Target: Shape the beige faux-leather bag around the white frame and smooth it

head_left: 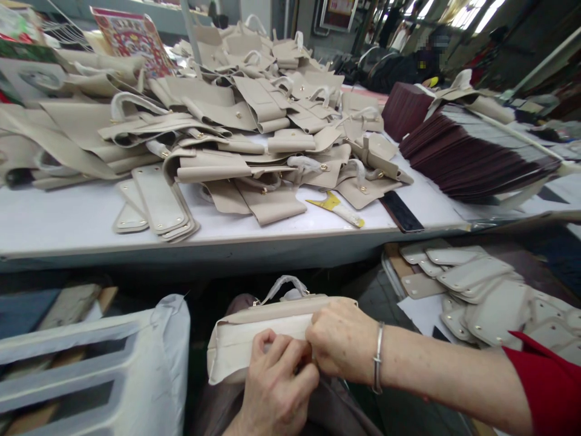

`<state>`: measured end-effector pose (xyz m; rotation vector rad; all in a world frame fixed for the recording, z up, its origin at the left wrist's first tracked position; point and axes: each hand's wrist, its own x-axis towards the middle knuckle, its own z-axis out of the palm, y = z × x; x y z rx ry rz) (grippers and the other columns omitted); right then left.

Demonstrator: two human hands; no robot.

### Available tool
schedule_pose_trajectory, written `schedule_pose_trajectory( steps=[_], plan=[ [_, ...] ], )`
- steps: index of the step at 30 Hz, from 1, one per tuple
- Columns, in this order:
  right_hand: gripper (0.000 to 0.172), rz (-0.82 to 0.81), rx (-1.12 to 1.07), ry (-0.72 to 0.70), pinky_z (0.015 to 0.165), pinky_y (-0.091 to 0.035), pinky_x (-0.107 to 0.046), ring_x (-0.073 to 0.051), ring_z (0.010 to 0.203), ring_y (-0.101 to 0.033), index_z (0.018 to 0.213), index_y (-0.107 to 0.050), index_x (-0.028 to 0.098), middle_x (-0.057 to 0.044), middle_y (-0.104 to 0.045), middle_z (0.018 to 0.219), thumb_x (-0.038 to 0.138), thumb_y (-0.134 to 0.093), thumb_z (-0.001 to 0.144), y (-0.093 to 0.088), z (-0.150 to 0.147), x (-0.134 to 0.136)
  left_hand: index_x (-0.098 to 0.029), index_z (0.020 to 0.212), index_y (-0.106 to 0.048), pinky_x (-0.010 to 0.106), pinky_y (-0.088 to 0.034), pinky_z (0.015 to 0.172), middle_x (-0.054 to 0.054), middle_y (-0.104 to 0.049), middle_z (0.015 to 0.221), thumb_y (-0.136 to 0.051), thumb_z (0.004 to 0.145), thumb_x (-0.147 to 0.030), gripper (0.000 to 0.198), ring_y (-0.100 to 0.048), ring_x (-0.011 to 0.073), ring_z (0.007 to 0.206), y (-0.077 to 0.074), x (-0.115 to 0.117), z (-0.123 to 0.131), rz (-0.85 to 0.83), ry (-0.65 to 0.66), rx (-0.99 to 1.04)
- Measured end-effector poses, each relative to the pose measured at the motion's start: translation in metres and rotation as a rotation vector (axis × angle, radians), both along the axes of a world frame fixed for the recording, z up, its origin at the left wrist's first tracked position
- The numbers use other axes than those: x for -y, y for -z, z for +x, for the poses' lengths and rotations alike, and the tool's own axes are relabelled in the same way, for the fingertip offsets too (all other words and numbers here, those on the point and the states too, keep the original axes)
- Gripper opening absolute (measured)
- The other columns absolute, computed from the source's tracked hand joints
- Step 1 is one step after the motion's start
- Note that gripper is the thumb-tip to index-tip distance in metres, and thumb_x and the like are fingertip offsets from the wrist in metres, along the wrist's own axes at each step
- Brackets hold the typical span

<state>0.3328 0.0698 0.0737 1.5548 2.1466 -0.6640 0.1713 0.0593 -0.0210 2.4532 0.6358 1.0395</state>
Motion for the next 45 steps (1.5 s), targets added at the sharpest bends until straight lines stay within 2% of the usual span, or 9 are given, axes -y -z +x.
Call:
schedule_pose_trajectory(
  steps=[5, 12, 19, 26, 30, 38, 45],
  plan=[
    [0.023, 0.053, -0.014, 0.062, 0.051, -0.032, -0.033, -0.027, 0.068, -0.070, 0.078, -0.073, 0.016, -0.011, -0.075, 0.082, 0.026, -0.052, 0.081, 0.003, -0.002, 0.011, -0.017, 0.069, -0.055, 0.041, -0.032, 0.077, 0.003, -0.064, 0.079, -0.045, 0.094, -0.009, 0.028, -0.048, 0.0161, 0.072, -0.001, -0.001, 0.001, -0.002, 0.001, 0.021],
    [0.019, 0.069, -0.053, 0.125, 0.053, -0.022, -0.034, -0.022, 0.069, -0.066, 0.078, -0.073, 0.017, -0.009, -0.075, 0.084, 0.026, -0.056, 0.073, 0.007, 0.004, 0.018, -0.017, 0.072, -0.056, 0.041, -0.031, 0.078, 0.003, -0.065, 0.082, -0.045, 0.095, -0.011, 0.027, -0.050, 0.0168, 0.074, 0.000, 0.003, -0.001, -0.007, 0.015, 0.012],
    [0.005, 0.054, -0.213, 0.228, 0.057, -0.028, -0.029, -0.017, 0.066, -0.059, 0.064, -0.066, 0.021, -0.003, -0.071, 0.070, 0.023, -0.062, 0.065, 0.015, 0.017, 0.016, -0.018, 0.074, -0.058, 0.041, -0.032, 0.080, 0.003, -0.066, 0.083, -0.050, 0.092, -0.008, 0.022, -0.050, 0.0172, 0.075, -0.002, 0.003, -0.001, -0.012, 0.013, 0.013],
    [0.004, 0.050, -0.271, 0.270, 0.057, -0.031, -0.026, -0.014, 0.064, -0.054, 0.062, -0.065, 0.021, 0.001, -0.067, 0.066, 0.019, -0.063, 0.064, 0.019, 0.024, 0.016, -0.018, 0.076, -0.060, 0.041, -0.032, 0.080, 0.003, -0.066, 0.085, -0.052, 0.092, -0.008, 0.020, -0.050, 0.0176, 0.077, 0.000, 0.004, -0.003, -0.053, 0.023, -0.019],
    [0.006, 0.039, -0.293, 0.293, 0.055, -0.030, -0.024, -0.012, 0.062, -0.054, 0.063, -0.066, 0.021, 0.003, -0.066, 0.064, 0.024, -0.068, 0.068, 0.020, 0.026, 0.016, -0.018, 0.077, -0.060, 0.041, -0.032, 0.079, 0.002, -0.065, 0.084, -0.053, 0.092, -0.009, 0.020, -0.050, 0.0174, 0.076, 0.001, 0.004, -0.003, -0.041, 0.022, 0.007],
    [0.005, 0.065, -0.239, 0.285, 0.057, -0.029, -0.027, -0.016, 0.064, -0.057, 0.061, -0.066, 0.021, -0.001, -0.067, 0.063, 0.021, -0.065, 0.065, 0.017, 0.019, 0.015, -0.017, 0.074, -0.058, 0.041, -0.032, 0.080, 0.002, -0.066, 0.083, -0.051, 0.092, -0.007, 0.022, -0.050, 0.0168, 0.075, 0.001, 0.004, -0.001, -0.030, 0.012, 0.001],
    [0.009, 0.147, -0.245, 0.260, 0.057, -0.026, -0.030, -0.016, 0.065, -0.056, 0.065, -0.065, 0.018, -0.004, -0.069, 0.074, 0.019, -0.057, 0.070, 0.021, 0.018, 0.025, -0.018, 0.076, -0.060, 0.040, -0.032, 0.080, 0.003, -0.066, 0.084, -0.049, 0.094, -0.009, 0.023, -0.051, 0.0173, 0.076, -0.005, 0.002, -0.001, -0.038, 0.015, -0.018]
  ],
)
